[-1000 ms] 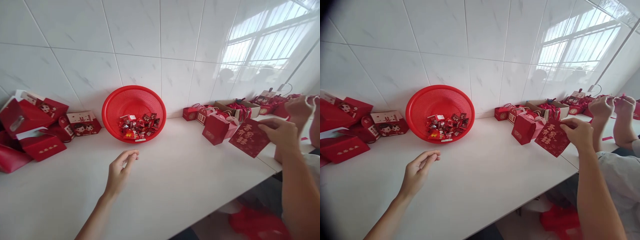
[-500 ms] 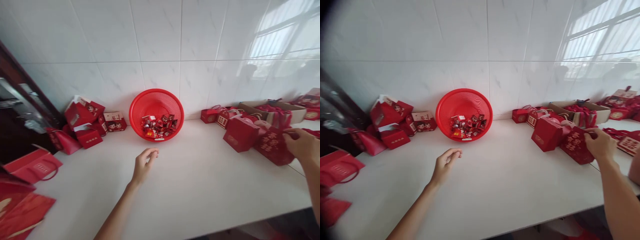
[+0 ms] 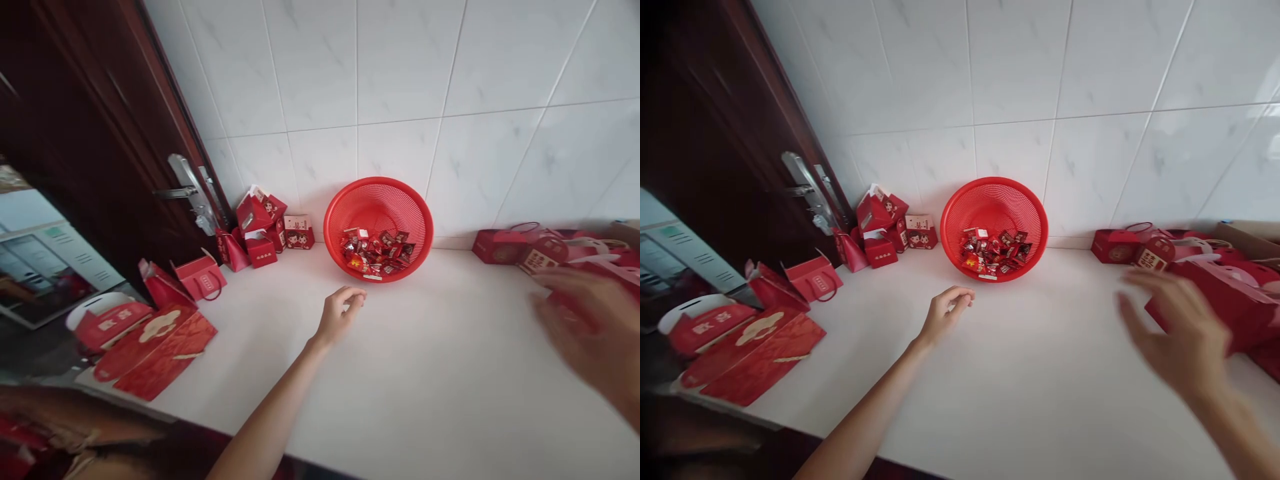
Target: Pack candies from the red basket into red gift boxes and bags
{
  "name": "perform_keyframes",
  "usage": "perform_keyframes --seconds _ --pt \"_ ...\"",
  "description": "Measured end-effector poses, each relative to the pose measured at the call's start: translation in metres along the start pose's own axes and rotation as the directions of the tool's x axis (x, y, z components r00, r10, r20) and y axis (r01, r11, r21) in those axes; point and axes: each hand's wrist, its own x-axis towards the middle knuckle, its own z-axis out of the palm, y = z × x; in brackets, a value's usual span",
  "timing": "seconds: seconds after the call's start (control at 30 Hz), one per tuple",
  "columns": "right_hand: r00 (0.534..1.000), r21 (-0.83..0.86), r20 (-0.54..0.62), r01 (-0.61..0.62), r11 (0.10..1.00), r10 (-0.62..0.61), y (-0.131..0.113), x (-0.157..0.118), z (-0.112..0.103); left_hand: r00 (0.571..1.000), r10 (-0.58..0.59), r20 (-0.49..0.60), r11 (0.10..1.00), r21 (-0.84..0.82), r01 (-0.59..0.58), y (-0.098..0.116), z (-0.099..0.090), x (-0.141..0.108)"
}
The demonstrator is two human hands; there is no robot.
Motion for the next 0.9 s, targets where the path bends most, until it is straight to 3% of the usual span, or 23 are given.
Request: perform_keyframes --seconds 0.03,0.1,0.17,0.23,0.27,0.3,0.37,0.47,0.5,0.6,0.7,0.8,0.9 --pt "0.981 0.15 0.031 0.184 0.972 -0.19 -0.027 -0.003 0.021 1.0 0.025 -0.016 1.0 0.019 -0.024 0.0 -0.005 0.0" --pt "0.861 0.434 0.107 0.41 0.802 -0.497 -0.078 -0.022 0.05 0.992 0.101 -0.071 0.992 0.082 -0.095 0.001 -0.022 0.0" --pt "0.66 0.601 0.158 0.525 0.602 -0.734 -0.117 -0.051 0.067 0.97 0.188 -0.152 0.968 0.194 -0.157 0.003 -0.053 -0.004" --pt "0.513 0.695 0.138 0.559 0.452 -0.847 -0.14 -0.083 0.079 0.937 0.254 -0.24 0.918 0.366 -0.155 0.007 -0.094 -0.014" --pt "0.518 0.716 0.124 0.544 0.437 -0.847 -0.147 -0.096 0.085 0.915 0.282 -0.287 0.881 0.455 -0.129 0.008 -0.117 -0.021" --pt "0.558 0.741 0.08 0.521 0.423 -0.826 -0.152 -0.108 0.09 0.889 0.295 -0.349 0.841 0.537 -0.069 0.01 -0.141 -0.029" --pt "0.573 0.78 0.086 0.471 0.413 -0.815 -0.155 -0.124 0.102 0.821 0.295 -0.489 0.743 0.657 0.125 0.013 -0.185 -0.046" --pt "0.584 0.801 0.145 0.405 0.441 -0.799 -0.152 -0.131 0.112 0.689 0.207 -0.695 0.605 0.644 0.468 0.017 -0.234 -0.066" --pt "0.583 0.802 0.169 0.388 0.455 -0.795 -0.15 -0.132 0.113 0.678 0.188 -0.71 0.562 0.644 0.519 0.018 -0.244 -0.07" --pt "0.564 0.797 0.189 0.39 0.46 -0.804 -0.147 -0.132 0.113 0.642 0.191 -0.742 0.469 0.644 0.604 0.024 -0.259 -0.065" --pt "0.543 0.78 0.186 0.425 0.459 -0.819 -0.146 -0.132 0.111 0.621 0.134 -0.773 0.415 0.612 0.673 0.033 -0.258 -0.041" --pt "0.537 0.773 0.217 0.416 0.479 -0.815 -0.147 -0.13 0.109 0.674 0.063 -0.736 0.392 0.64 0.661 0.037 -0.254 -0.006" --pt "0.535 0.786 0.227 0.392 0.478 -0.814 -0.147 -0.127 0.108 0.736 -0.086 -0.671 0.375 0.663 0.648 0.03 -0.25 0.032"
